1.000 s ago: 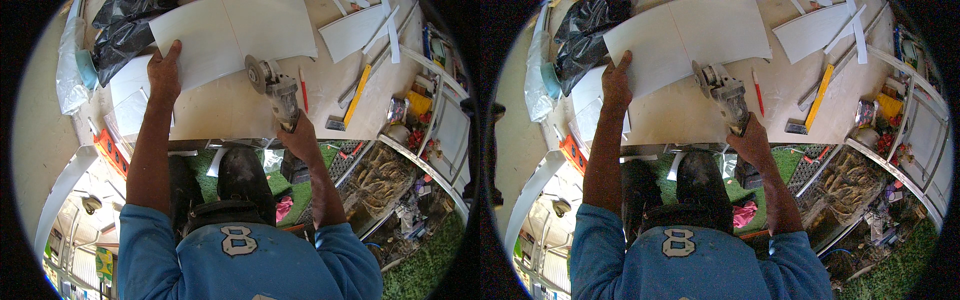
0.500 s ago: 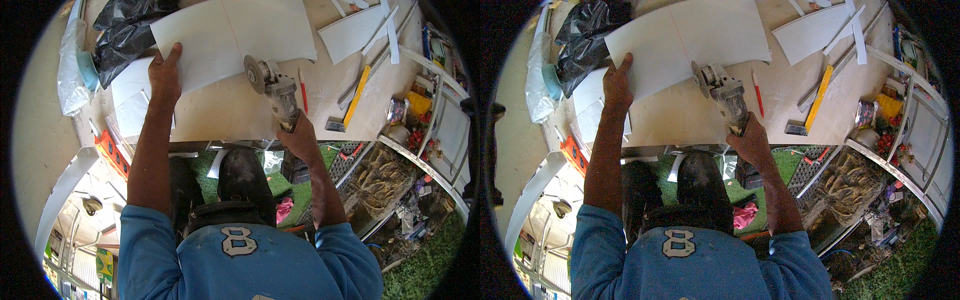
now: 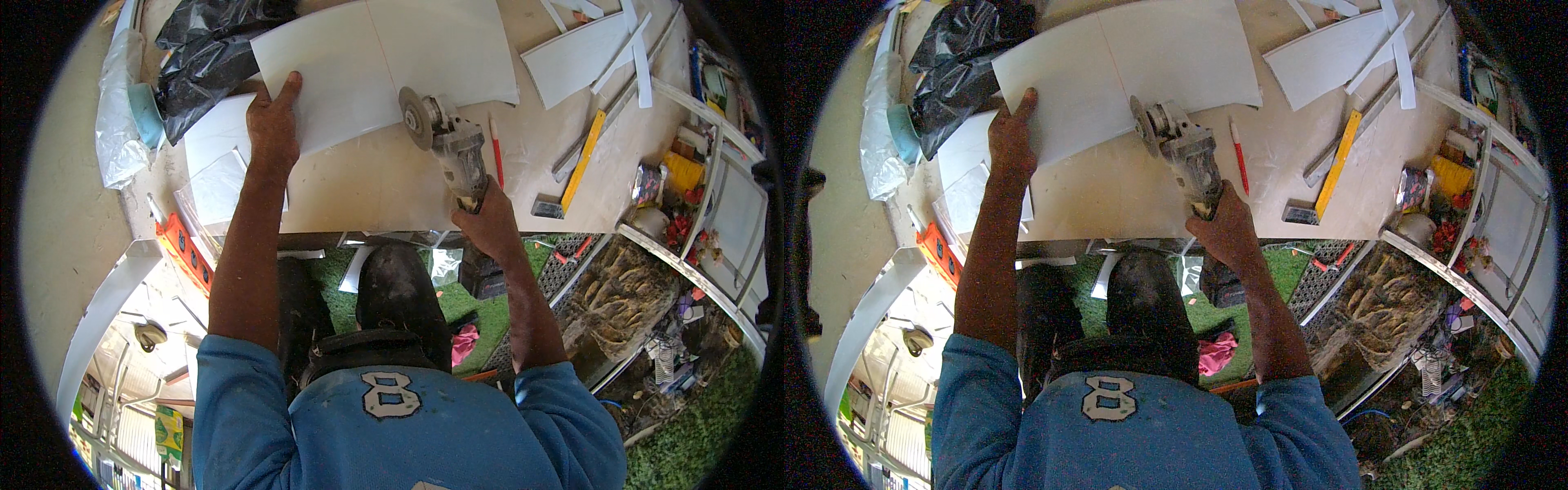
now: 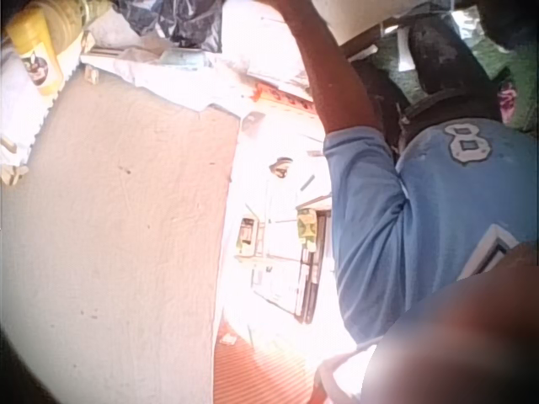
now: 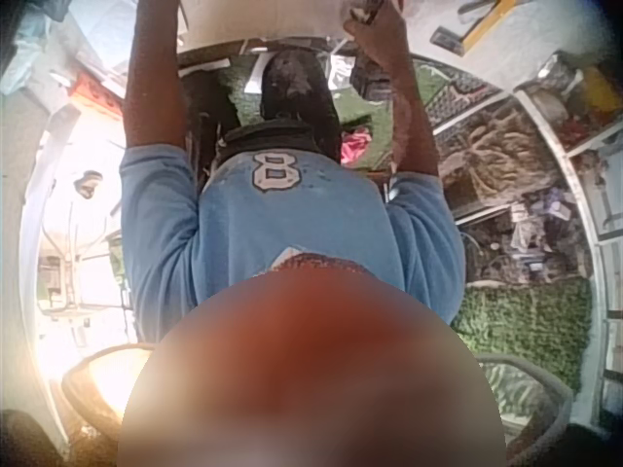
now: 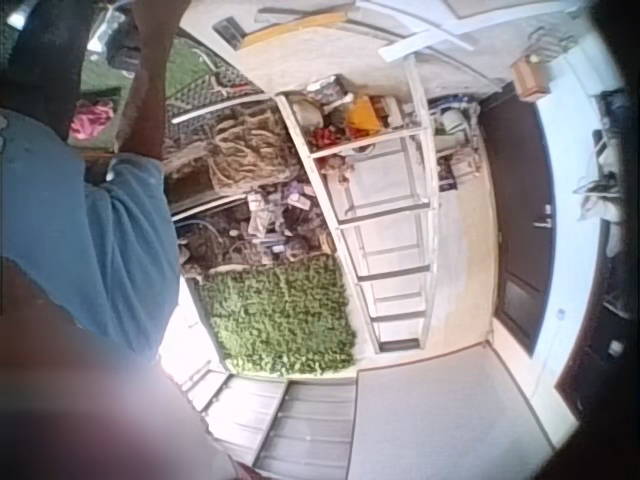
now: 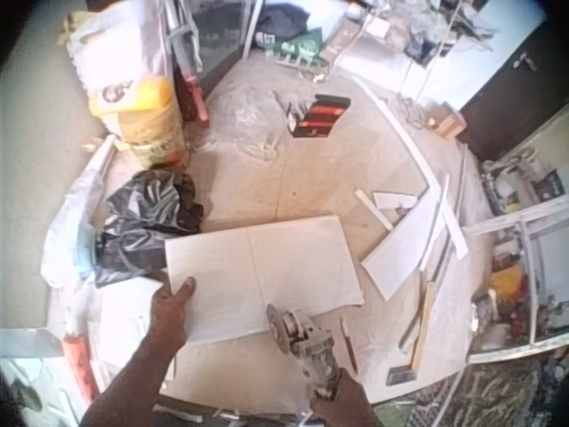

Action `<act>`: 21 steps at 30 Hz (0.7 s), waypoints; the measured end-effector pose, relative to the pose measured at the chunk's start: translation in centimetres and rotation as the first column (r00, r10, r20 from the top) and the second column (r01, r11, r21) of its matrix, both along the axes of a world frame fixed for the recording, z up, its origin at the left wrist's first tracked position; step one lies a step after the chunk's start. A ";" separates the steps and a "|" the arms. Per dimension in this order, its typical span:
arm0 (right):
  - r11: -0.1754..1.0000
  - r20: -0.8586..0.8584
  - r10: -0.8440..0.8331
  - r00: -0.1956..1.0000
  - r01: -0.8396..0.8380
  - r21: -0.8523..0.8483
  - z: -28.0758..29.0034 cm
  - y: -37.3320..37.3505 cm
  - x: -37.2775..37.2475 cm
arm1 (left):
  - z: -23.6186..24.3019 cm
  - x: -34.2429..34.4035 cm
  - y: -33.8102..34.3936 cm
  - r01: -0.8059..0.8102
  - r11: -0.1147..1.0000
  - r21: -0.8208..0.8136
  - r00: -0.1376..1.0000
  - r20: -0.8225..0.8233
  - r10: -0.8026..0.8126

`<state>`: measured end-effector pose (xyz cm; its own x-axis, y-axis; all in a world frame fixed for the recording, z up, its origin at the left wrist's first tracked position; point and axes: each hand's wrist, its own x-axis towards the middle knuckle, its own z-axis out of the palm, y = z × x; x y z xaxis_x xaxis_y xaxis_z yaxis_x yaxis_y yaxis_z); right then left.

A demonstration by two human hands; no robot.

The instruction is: The person measures and marks white rectangular panels with a tape measure, pencil, and ruler, then cuts them with an angle grinder. The person repeats the measure-mark-cut cycle on multiple panels and inspects the cut edges.

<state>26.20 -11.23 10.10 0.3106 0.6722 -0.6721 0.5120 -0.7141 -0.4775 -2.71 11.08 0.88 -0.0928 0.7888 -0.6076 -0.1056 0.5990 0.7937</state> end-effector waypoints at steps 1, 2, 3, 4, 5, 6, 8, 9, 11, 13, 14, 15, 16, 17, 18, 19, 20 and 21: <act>1.000 -0.007 -0.005 1.000 0.005 -0.001 0.0 0.1 0.0 | -0.1 -0.1 0.0 0.002 1.000 0.003 1.000 0.003 -0.002; 1.000 -0.006 0.003 1.000 -0.003 0.001 0.0 0.2 0.0 | -0.2 -0.1 -0.1 0.004 1.000 0.005 1.000 0.002 -0.004; 1.000 -0.004 0.010 1.000 -0.010 0.004 0.0 0.3 0.0 | -0.3 -0.1 0.0 0.005 1.000 0.009 1.000 0.002 -0.005; 1.000 0.006 0.017 1.000 -0.017 0.000 0.0 0.4 0.0 | -0.4 -0.1 0.0 -0.003 1.000 0.008 1.000 0.014 0.003; 1.000 -0.012 0.009 1.000 -0.009 0.004 0.0 0.5 -0.1 | -0.5 -0.1 0.0 -0.011 1.000 0.007 1.000 0.025 0.011; 1.000 -0.021 0.001 1.000 -0.001 0.001 -0.1 0.6 -0.1 | -0.6 -0.1 -0.1 -0.019 1.000 0.006 0.999 0.032 0.019; 1.000 -0.030 -0.011 0.999 0.011 0.000 -0.1 0.9 -0.2 | -0.8 -0.1 -0.1 -0.025 0.999 0.020 0.999 0.049 0.024; 1.000 -0.031 -0.015 0.999 0.015 0.004 -0.1 1.0 -0.2 | -0.8 -0.1 -0.1 -0.025 0.999 0.026 0.998 0.053 0.024; 1.000 -0.029 -0.015 0.999 0.015 0.002 -0.1 1.2 -0.2 | -0.9 -0.2 -0.1 -0.020 0.999 0.028 0.998 0.064 0.018; 1.000 -0.023 -0.008 1.000 0.008 -0.005 -0.3 1.4 -0.2 | -0.9 -0.2 -0.2 -0.017 0.999 0.028 0.997 0.073 0.015; 1.000 -0.017 0.000 1.000 0.000 0.012 -0.3 1.5 -0.2 | -0.8 -0.2 -0.2 -0.017 1.000 0.026 0.997 0.076 0.015; 0.999 -0.011 0.010 1.000 -0.009 0.031 -0.4 1.5 -0.2 | -0.7 -0.1 -0.2 -0.024 1.000 0.010 0.997 0.067 0.023; 0.999 -0.005 0.018 1.000 -0.018 0.048 -0.5 1.6 -0.3 | -0.6 -0.1 -0.2 -0.035 0.999 0.030 0.996 0.082 0.032; 0.999 -0.006 0.013 1.000 -0.013 0.033 -0.6 1.6 -0.2 | -0.5 0.1 -0.3 -0.052 0.998 0.035 0.995 0.083 0.049; 1.000 -0.007 0.007 1.000 -0.007 0.017 -0.6 1.7 -0.2 | -0.4 0.2 -0.3 -0.069 0.997 0.040 0.994 0.085 0.066; 1.000 -0.010 0.002 1.000 -0.002 0.006 -0.6 1.8 -0.3 | -0.3 0.2 -0.3 -0.057 0.998 0.036 0.997 0.063 0.054; 1.000 -0.013 -0.004 1.000 0.004 -0.005 -0.6 1.9 -0.3 | -0.1 0.1 -0.3 -0.045 0.998 0.033 0.998 0.042 0.043; 1.000 -0.018 -0.008 1.000 0.008 -0.011 -0.5 2.1 -0.3 | -0.1 0.1 -0.4 -0.038 0.999 0.038 0.999 0.018 0.037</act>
<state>25.88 -9.15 9.60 0.3037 0.6624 -0.6848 0.4977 -0.7232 -0.4788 -2.56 10.72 0.80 -0.1123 0.8079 -0.5786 -0.1416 0.5633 0.8140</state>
